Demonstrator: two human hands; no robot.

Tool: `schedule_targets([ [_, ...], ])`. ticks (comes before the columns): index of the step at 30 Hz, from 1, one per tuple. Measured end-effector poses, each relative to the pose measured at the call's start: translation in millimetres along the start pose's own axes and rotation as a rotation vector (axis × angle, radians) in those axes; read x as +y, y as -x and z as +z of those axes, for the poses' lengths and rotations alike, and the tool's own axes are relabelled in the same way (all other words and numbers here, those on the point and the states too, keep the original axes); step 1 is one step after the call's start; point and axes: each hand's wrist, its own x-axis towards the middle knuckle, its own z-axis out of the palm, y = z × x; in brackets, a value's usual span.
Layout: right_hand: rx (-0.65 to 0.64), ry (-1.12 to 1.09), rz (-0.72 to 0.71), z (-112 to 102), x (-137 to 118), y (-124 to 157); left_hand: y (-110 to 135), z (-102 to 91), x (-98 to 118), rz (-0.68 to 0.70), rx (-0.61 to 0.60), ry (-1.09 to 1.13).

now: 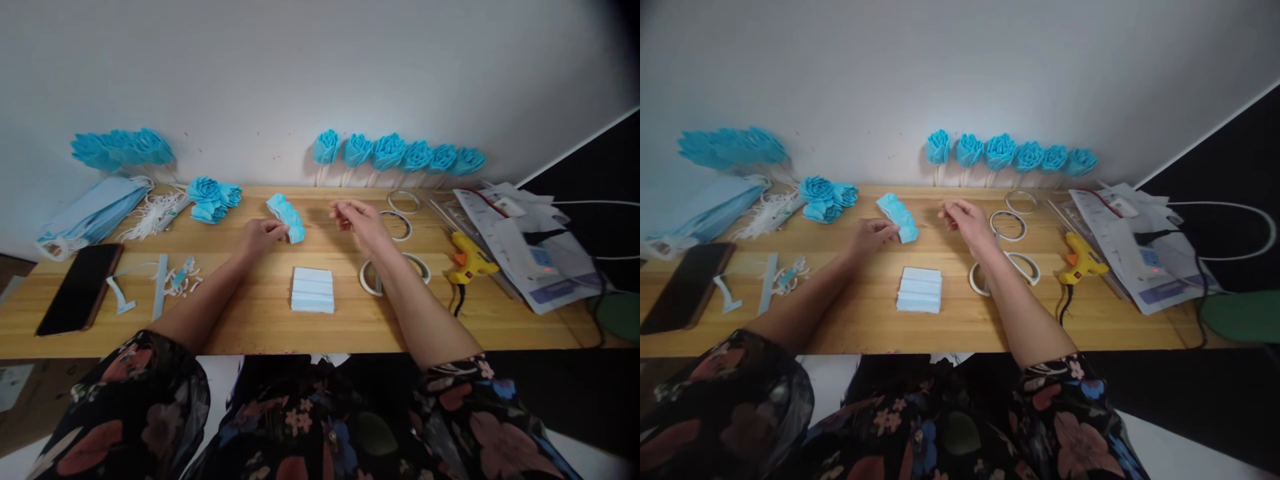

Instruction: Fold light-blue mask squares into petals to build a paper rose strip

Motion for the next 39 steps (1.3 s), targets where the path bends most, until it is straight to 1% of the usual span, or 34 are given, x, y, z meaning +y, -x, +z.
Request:
schedule_targets([
  [3,0.11,0.002,-0.077,-13.8,-9.0,-6.1,-1.6,-1.6,-0.3,0.045,0.014,-0.061],
  [6,0.199,0.056,-0.137,-32.1,-20.2,-7.7,-0.2,-1.0,4.2,0.044,0.033,-0.08],
  [9,0.21,0.124,-0.179,-54.3,-28.4,-1.4,-0.8,-0.7,9.6,0.005,0.037,-0.055],
  [11,0.213,0.193,-0.203,-69.9,-29.2,6.1,-5.5,-1.3,11.4,-0.021,0.026,-0.027],
  [16,0.237,0.489,-0.266,-102.1,-13.9,28.8,-33.4,-2.8,7.8,-0.109,-0.069,0.014],
  [18,0.233,0.646,-0.287,-108.8,-7.0,41.0,-43.9,-2.6,6.1,-0.146,-0.079,0.008],
  [20,0.217,0.803,-0.28,-111.4,-2.6,56.0,-49.6,-2.3,5.6,-0.173,-0.063,0.018],
  [22,0.209,0.899,-0.269,-110.8,0.5,73.3,-49.6,-2.5,5.6,-0.188,-0.046,0.043],
  [25,0.2,0.956,-0.319,-106.3,7.7,100.2,-40.8,-4.8,4.9,-0.168,-0.017,0.076],
  [28,0.251,1.043,-0.419,-99.8,20.0,123.7,-21.6,-8.6,4.6,-0.112,0.031,0.096],
  [31,0.26,1.181,-0.53,-93.1,32.0,139.6,13.8,-11.8,10.6,-0.067,0.077,0.141],
  [33,0.263,1.243,-0.56,-89.6,37.3,144.7,48.3,-12.5,18.6,-0.012,0.1,0.133],
  [36,0.27,1.285,-0.593,-87.3,41.0,145.5,108.4,-9.3,29.1,0.08,0.067,0.047],
  [39,0.291,1.298,-0.619,-88.1,42.1,142.4,158.4,0.3,26.3,0.138,0.022,0.021],
])
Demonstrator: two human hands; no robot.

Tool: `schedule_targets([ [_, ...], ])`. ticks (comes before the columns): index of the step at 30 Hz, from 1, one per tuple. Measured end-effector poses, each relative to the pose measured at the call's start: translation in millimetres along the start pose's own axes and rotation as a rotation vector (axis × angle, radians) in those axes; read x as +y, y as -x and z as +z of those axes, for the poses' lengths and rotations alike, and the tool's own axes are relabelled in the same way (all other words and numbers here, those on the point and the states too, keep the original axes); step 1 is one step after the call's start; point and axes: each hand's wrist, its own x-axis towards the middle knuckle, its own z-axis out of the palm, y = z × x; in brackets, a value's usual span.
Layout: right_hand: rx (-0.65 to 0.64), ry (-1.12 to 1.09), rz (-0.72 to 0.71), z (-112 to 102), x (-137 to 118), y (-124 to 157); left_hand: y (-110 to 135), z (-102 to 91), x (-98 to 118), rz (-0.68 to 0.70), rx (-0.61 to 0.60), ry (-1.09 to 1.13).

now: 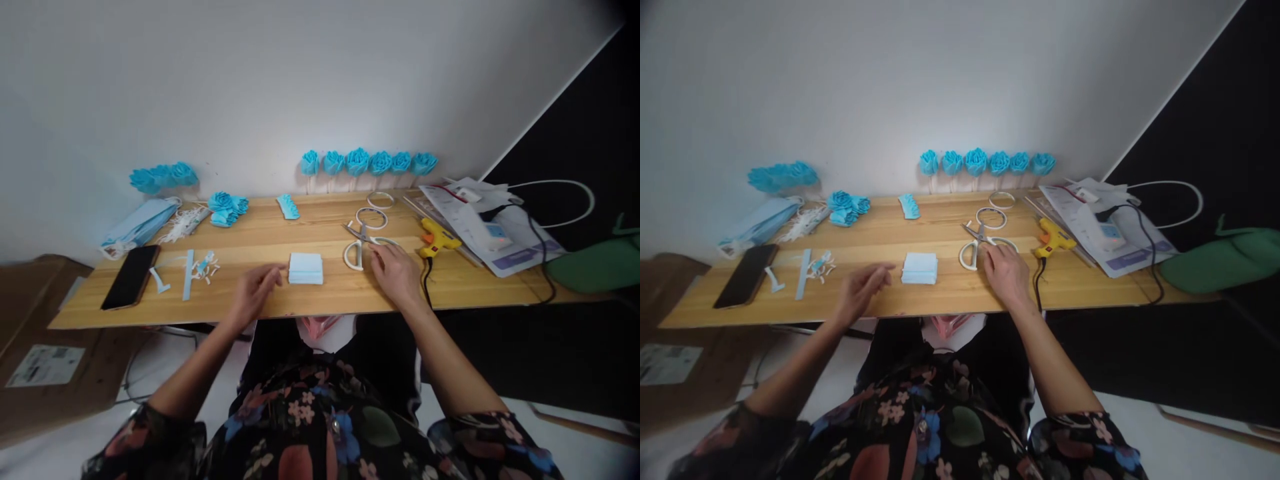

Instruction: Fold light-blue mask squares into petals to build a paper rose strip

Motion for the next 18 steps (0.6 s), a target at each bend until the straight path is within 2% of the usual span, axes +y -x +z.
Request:
schedule_targets([
  [3,0.02,0.015,0.004,1.8,2.6,-1.6,26.9,11.2,-11.6,0.039,0.059,-0.038],
  [6,0.025,0.032,0.015,3.2,3.9,-2.4,32.9,18.8,-24.5,0.071,0.103,-0.085],
  [9,0.022,0.048,0.018,3.7,3.6,-3.3,30.6,18.9,-28.5,0.127,0.081,-0.139],
  [13,0.032,0.059,0.013,3.5,3.4,-4.2,40.5,18.4,-20.1,0.223,0.025,-0.198],
  [15,0.035,0.07,0.003,3.6,4.2,-4.3,54.4,27.5,-15.4,0.289,-0.062,-0.196],
  [16,0.034,0.075,-0.005,3.8,4.7,-4.2,61.6,35.4,-14.3,0.324,-0.145,-0.187],
  [18,0.032,0.076,-0.018,4.3,5.6,-4.1,71.7,55.4,-16.2,0.4,-0.421,-0.109],
])
